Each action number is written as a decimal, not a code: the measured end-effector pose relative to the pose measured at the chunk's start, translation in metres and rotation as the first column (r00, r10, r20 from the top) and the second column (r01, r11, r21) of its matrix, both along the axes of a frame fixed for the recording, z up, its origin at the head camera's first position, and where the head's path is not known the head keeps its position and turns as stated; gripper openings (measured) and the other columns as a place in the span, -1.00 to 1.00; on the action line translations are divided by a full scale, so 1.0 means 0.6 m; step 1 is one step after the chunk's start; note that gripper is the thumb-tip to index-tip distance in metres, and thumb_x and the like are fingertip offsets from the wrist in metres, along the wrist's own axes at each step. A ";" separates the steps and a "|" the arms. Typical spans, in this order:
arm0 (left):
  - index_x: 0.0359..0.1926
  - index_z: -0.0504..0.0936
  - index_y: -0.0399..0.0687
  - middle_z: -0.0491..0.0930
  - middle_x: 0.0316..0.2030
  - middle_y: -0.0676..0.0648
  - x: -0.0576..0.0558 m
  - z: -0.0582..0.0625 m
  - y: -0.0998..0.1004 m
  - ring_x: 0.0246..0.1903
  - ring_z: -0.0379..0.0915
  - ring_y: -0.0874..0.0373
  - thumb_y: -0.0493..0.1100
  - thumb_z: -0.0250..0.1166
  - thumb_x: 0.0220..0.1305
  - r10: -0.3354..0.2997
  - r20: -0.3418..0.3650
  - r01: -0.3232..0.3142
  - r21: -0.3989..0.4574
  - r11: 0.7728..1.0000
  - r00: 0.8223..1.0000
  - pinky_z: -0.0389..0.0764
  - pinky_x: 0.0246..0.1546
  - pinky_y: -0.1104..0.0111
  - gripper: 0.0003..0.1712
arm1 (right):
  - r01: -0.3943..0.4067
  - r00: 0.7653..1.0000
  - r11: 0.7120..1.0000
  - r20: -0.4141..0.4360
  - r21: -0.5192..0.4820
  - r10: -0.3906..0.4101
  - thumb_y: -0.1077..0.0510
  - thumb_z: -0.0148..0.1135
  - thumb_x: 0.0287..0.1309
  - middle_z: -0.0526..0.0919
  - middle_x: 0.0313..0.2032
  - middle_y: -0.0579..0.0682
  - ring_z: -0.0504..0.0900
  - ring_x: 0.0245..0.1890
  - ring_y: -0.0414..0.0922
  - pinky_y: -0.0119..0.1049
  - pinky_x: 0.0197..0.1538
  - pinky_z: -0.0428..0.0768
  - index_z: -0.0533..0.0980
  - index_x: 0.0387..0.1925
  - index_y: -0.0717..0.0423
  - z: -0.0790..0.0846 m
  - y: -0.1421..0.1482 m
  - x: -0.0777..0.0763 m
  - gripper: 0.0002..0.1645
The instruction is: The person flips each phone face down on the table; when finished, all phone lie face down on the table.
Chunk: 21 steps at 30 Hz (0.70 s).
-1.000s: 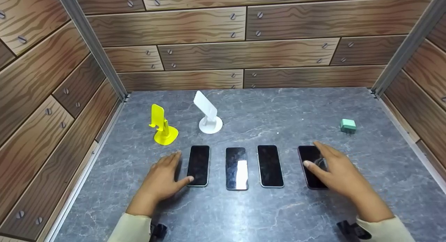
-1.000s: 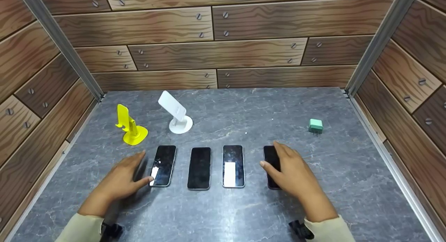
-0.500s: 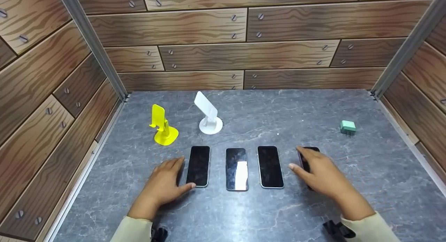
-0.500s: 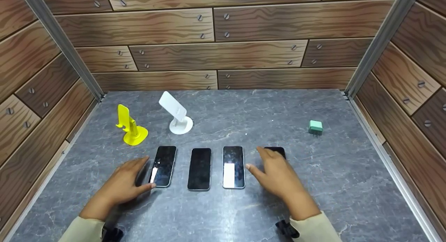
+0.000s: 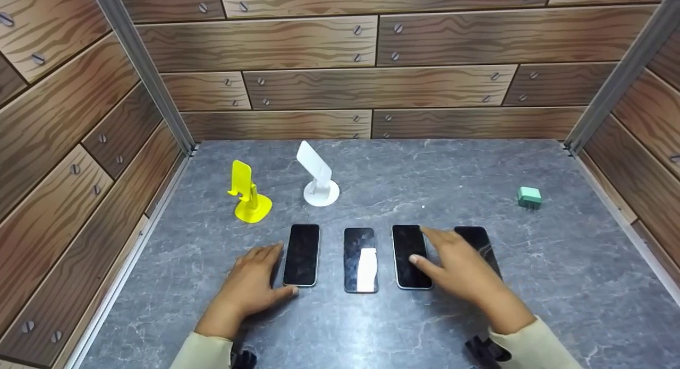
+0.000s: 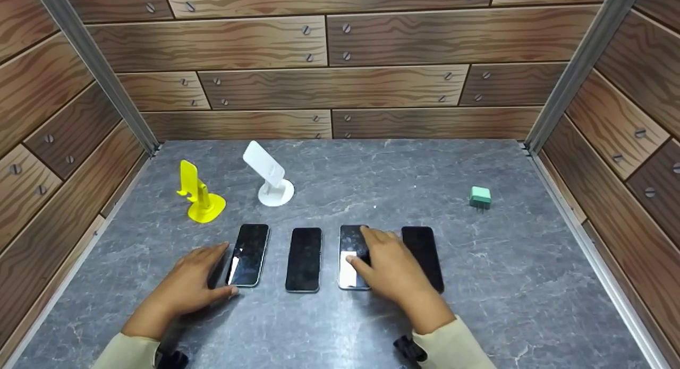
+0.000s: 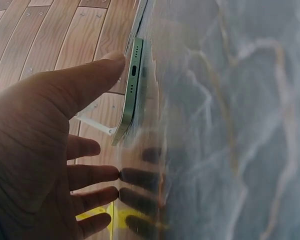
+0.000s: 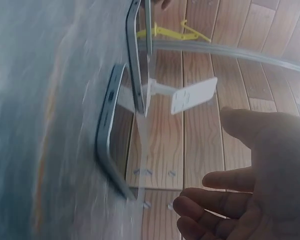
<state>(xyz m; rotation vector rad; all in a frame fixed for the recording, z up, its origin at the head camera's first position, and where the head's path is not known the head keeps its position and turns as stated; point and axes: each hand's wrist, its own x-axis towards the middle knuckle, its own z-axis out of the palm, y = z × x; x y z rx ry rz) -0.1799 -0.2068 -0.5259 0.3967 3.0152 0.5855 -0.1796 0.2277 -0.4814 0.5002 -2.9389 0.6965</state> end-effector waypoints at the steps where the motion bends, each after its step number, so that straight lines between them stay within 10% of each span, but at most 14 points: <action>1: 0.67 0.32 -0.12 0.46 0.55 -0.23 0.000 -0.001 0.000 0.55 0.31 -0.30 0.42 0.57 0.14 -0.001 0.002 0.001 0.001 1.000 1.000 0.29 0.53 -0.32 0.26 | -0.005 1.000 1.000 0.001 0.001 0.005 -0.19 0.33 0.51 0.54 0.46 0.34 0.45 0.50 0.42 0.41 0.56 0.32 0.39 0.56 0.29 0.000 -0.006 -0.001 -0.12; 21: 0.59 0.46 -0.12 0.53 0.51 -0.14 -0.006 -0.008 0.004 0.55 0.36 -0.21 0.24 0.63 0.16 -0.037 -0.036 0.038 0.030 0.999 0.999 0.32 0.54 -0.22 0.08 | -0.074 0.997 0.997 0.014 -0.004 0.074 -0.15 0.36 0.49 0.55 0.47 0.26 0.49 0.49 0.31 0.27 0.54 0.43 0.40 0.56 0.26 0.002 -0.088 -0.017 -0.15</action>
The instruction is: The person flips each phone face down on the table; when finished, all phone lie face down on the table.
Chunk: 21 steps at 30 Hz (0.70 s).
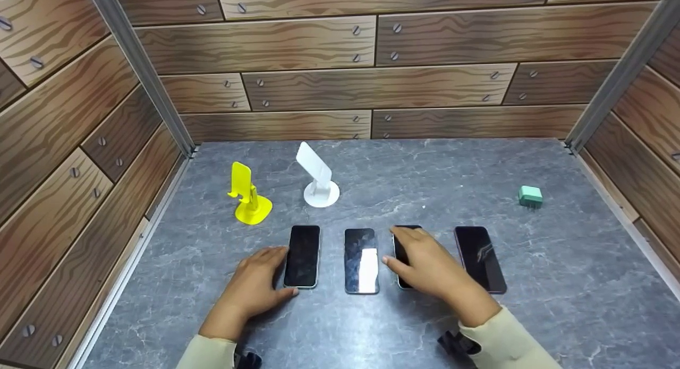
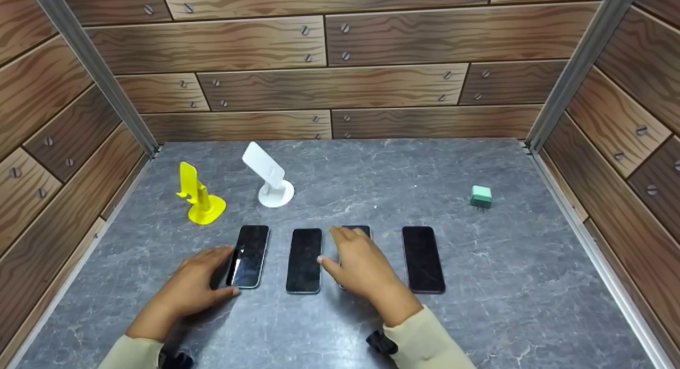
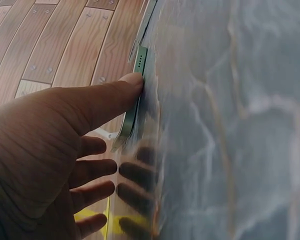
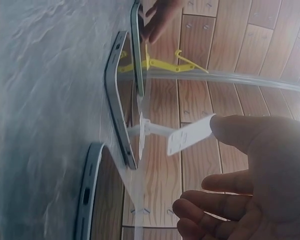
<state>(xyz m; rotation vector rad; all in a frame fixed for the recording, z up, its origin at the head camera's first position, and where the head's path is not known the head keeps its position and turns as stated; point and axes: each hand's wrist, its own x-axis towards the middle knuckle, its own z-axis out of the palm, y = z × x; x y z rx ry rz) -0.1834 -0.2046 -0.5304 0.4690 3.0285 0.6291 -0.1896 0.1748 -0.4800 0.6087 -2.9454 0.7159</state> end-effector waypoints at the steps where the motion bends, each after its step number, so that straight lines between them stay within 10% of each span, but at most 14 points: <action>1: 0.58 0.46 -0.11 0.53 0.51 -0.13 -0.001 -0.001 0.001 0.55 0.36 -0.21 0.23 0.62 0.18 -0.003 -0.003 0.003 0.000 1.000 1.000 0.32 0.54 -0.21 0.06 | -0.005 1.000 1.000 0.000 0.000 0.005 -0.15 0.36 0.49 0.55 0.47 0.27 0.50 0.48 0.31 0.27 0.53 0.44 0.41 0.56 0.27 0.000 -0.004 -0.001 -0.15; 21: 0.54 0.52 -0.17 0.57 0.48 -0.15 -0.001 -0.005 0.004 0.54 0.38 -0.21 0.15 0.61 0.24 -0.045 -0.016 0.046 0.038 0.998 0.999 0.33 0.54 -0.21 -0.04 | -0.084 0.991 0.992 0.094 -0.096 0.093 -0.11 0.38 0.48 0.54 0.46 0.33 0.51 0.49 0.30 0.24 0.57 0.40 0.39 0.56 0.32 -0.010 -0.082 -0.002 -0.13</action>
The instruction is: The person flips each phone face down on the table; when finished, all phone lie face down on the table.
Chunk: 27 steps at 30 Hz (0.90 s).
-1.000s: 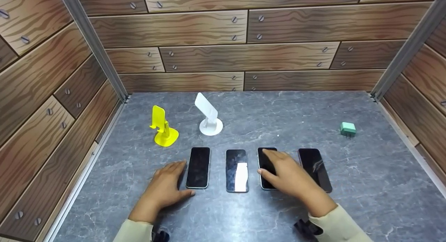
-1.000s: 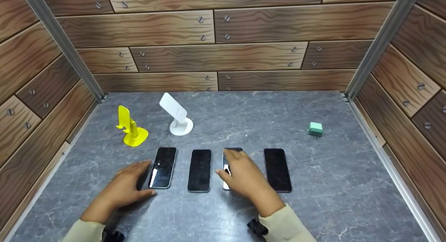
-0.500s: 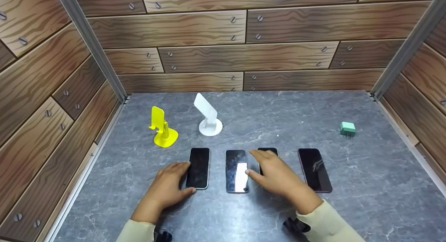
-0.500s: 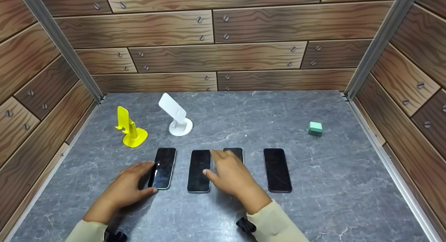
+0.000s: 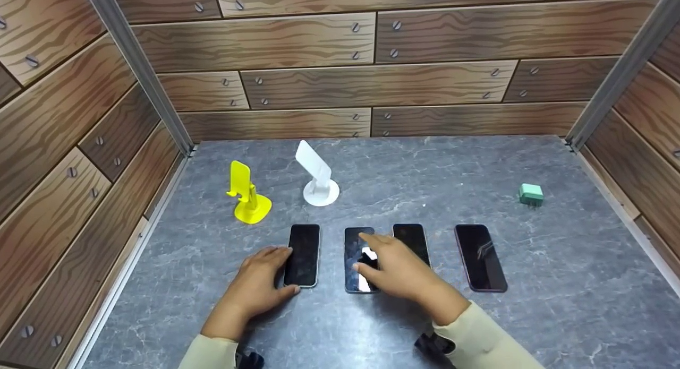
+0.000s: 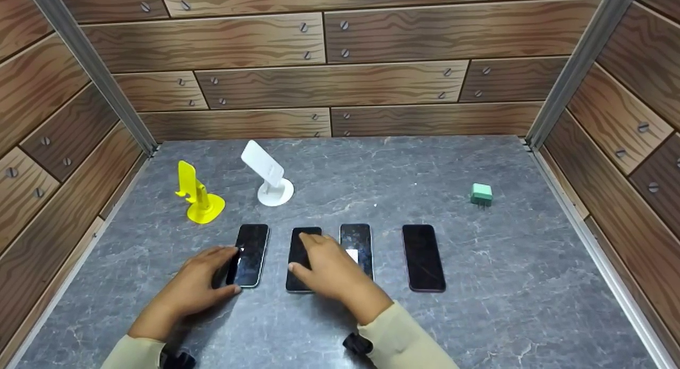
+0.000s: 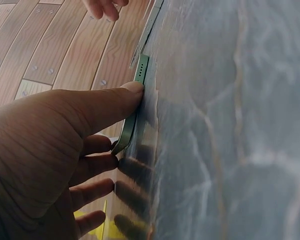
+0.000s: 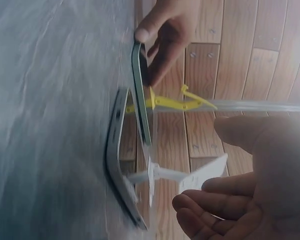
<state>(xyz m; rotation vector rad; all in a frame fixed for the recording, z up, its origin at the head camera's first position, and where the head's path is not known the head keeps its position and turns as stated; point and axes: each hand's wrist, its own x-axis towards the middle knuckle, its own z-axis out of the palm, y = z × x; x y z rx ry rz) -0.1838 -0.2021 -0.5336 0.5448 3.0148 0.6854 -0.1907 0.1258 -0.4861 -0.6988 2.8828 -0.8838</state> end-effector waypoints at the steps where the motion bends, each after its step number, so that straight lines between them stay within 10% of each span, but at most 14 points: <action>1: 0.53 0.52 -0.18 0.57 0.47 -0.16 0.000 0.000 0.000 0.53 0.38 -0.20 0.14 0.61 0.24 -0.001 -0.002 0.001 0.002 1.000 1.000 0.33 0.54 -0.21 -0.05 | -0.005 1.000 1.000 0.008 -0.005 0.006 -0.12 0.38 0.48 0.54 0.46 0.34 0.51 0.49 0.29 0.23 0.57 0.41 0.38 0.57 0.31 0.000 -0.006 0.000 -0.12; 10: 0.53 0.54 -0.15 0.60 0.45 -0.13 -0.002 0.000 0.000 0.52 0.40 -0.19 0.15 0.62 0.24 0.008 0.004 -0.008 0.008 1.000 1.000 0.33 0.54 -0.22 -0.06 | -0.094 0.991 0.983 0.079 -0.155 0.108 -0.07 0.37 0.46 0.78 0.10 0.31 0.79 0.10 0.16 0.14 0.25 0.72 0.38 0.51 0.45 -0.008 -0.066 0.000 -0.13; 27: 0.45 0.61 -0.20 0.66 0.37 -0.23 0.002 0.004 0.001 0.47 0.49 -0.21 0.09 0.63 0.23 -0.006 -0.027 0.006 0.011 1.000 1.000 0.38 0.50 -0.22 -0.14 | -0.006 0.966 0.973 0.249 -0.232 0.065 -0.06 0.38 0.40 0.80 0.11 0.30 0.84 0.11 0.12 0.02 0.24 0.75 0.40 0.49 0.48 -0.041 -0.143 0.007 -0.11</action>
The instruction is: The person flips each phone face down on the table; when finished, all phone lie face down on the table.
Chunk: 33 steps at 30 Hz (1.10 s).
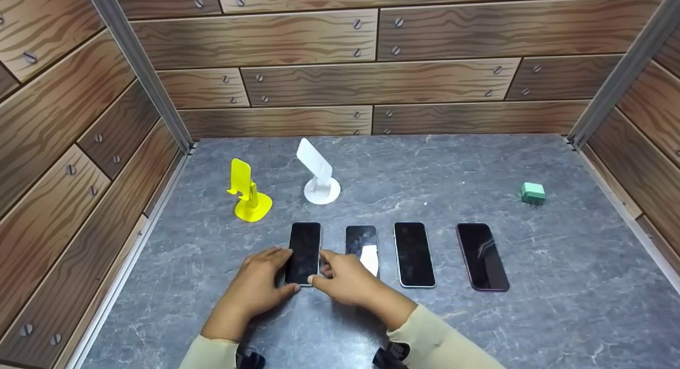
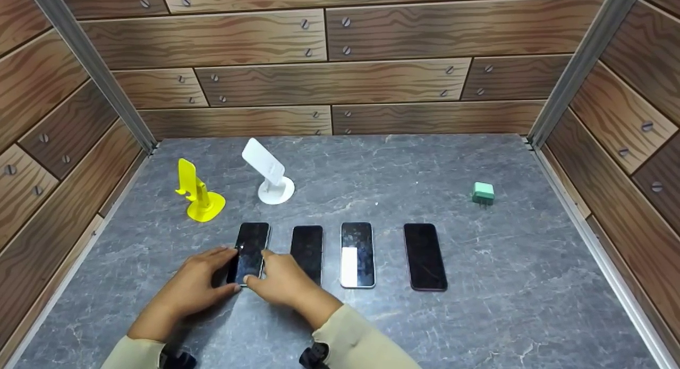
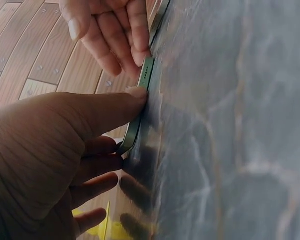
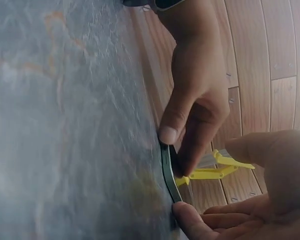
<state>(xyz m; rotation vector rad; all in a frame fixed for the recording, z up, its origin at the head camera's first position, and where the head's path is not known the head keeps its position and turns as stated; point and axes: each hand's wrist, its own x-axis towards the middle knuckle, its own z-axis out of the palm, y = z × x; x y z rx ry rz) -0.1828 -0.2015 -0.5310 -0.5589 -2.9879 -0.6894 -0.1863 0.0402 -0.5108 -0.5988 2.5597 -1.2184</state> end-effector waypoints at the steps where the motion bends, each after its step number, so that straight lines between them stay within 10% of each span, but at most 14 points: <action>1: 0.44 0.62 -0.20 0.66 0.37 -0.22 0.000 0.000 0.000 0.46 0.49 -0.21 0.08 0.63 0.24 0.000 -0.001 0.000 -0.002 1.000 1.000 0.39 0.50 -0.22 -0.15 | 0.008 1.000 1.000 0.004 -0.010 -0.008 -0.05 0.39 0.40 0.79 0.12 0.30 0.84 0.11 0.12 0.01 0.24 0.75 0.39 0.49 0.48 0.000 -0.003 0.001 -0.11; 12: 0.42 0.64 -0.21 0.67 0.36 -0.23 -0.004 0.005 0.002 0.45 0.52 -0.21 0.05 0.64 0.24 -0.006 0.001 0.006 0.008 1.000 1.000 0.39 0.49 -0.22 -0.18 | 0.103 0.992 0.983 0.093 -0.152 -0.089 0.03 0.42 0.34 0.69 0.22 0.40 0.76 0.17 0.23 0.13 0.27 0.71 0.38 0.47 0.51 0.007 -0.018 0.009 -0.12; 29: 0.42 0.66 -0.12 0.66 0.36 -0.23 0.001 -0.001 -0.006 0.43 0.54 -0.21 0.18 0.56 0.32 0.008 0.003 -0.008 0.039 0.999 1.000 0.40 0.49 -0.25 -0.22 | 0.263 0.934 0.857 0.339 -0.443 -0.111 0.18 0.44 0.35 0.54 0.35 0.41 0.62 0.31 0.24 0.04 0.36 0.65 0.25 0.55 0.47 0.009 -0.025 -0.001 -0.09; 33: 0.41 0.67 -0.14 0.66 0.37 -0.26 0.004 -0.006 -0.008 0.43 0.55 -0.22 0.20 0.54 0.34 0.011 0.008 -0.011 0.080 0.997 1.000 0.41 0.47 -0.26 -0.23 | 0.215 0.961 0.918 0.237 -0.334 -0.139 0.17 0.47 0.35 0.74 0.11 0.25 0.78 0.03 0.01 -0.15 0.13 0.77 0.38 0.46 0.52 0.006 -0.029 -0.005 -0.18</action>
